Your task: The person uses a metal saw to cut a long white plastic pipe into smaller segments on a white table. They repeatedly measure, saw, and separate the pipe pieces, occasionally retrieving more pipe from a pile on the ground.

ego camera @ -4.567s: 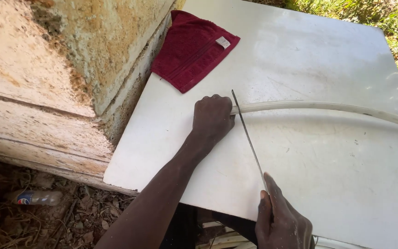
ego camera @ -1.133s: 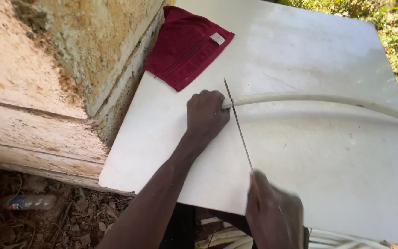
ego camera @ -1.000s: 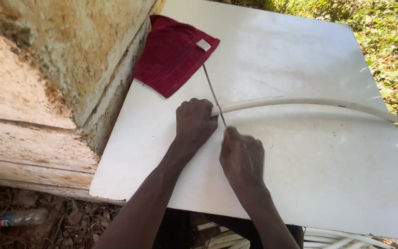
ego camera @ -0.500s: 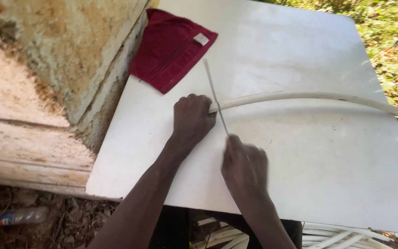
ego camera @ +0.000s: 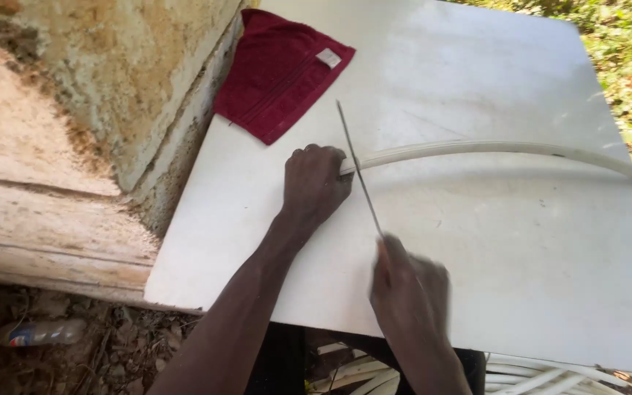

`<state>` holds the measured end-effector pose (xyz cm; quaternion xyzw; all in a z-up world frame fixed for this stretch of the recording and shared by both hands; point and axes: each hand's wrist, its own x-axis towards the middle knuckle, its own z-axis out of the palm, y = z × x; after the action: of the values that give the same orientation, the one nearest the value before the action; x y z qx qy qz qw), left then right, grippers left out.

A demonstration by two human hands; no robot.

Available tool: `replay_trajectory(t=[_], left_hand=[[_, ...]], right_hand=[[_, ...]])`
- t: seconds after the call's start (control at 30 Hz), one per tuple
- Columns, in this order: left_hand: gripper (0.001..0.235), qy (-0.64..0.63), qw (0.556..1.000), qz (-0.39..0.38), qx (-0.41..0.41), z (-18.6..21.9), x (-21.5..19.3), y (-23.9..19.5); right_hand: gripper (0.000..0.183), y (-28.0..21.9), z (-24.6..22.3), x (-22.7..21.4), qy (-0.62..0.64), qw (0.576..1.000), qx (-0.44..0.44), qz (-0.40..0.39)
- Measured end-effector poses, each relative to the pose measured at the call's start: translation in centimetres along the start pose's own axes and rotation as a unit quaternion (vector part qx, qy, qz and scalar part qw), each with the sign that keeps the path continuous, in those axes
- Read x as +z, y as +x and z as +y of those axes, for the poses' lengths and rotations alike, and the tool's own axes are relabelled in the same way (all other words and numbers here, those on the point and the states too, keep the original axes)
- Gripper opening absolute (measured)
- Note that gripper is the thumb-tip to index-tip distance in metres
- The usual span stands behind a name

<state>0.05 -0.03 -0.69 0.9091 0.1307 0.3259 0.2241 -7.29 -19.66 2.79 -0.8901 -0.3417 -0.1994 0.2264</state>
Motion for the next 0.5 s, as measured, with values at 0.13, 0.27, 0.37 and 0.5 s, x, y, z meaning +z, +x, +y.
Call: replay_trajectory(t=[0.13,0.27,0.37,0.5], left_hand=[[0.009,-0.047,0.994,-0.095,-0.010,1.0,-3.3,0.7],[0.007,-0.029,0.995,-0.090,-0.027,1.6,-4.3,0.1],[0.008,-0.017,0.994,-0.084,-0.062,1.5,-4.2,0.5],[0.017,-0.032,0.994,-0.099,-0.043,1.2,-3.7,0.8]], right_hand=[[0.030,6.9,-0.1,4.0,-0.023,0.999,0.022,-0.003],[0.027,3.7,-2.7,0.3,0.002,0.996,0.064,-0.065],[0.014,-1.6,-2.6,-1.0,-0.024,1.000,-0.003,-0.007],[0.011,-2.2,-2.5,-1.5,-0.035,0.999,0.023,-0.006]])
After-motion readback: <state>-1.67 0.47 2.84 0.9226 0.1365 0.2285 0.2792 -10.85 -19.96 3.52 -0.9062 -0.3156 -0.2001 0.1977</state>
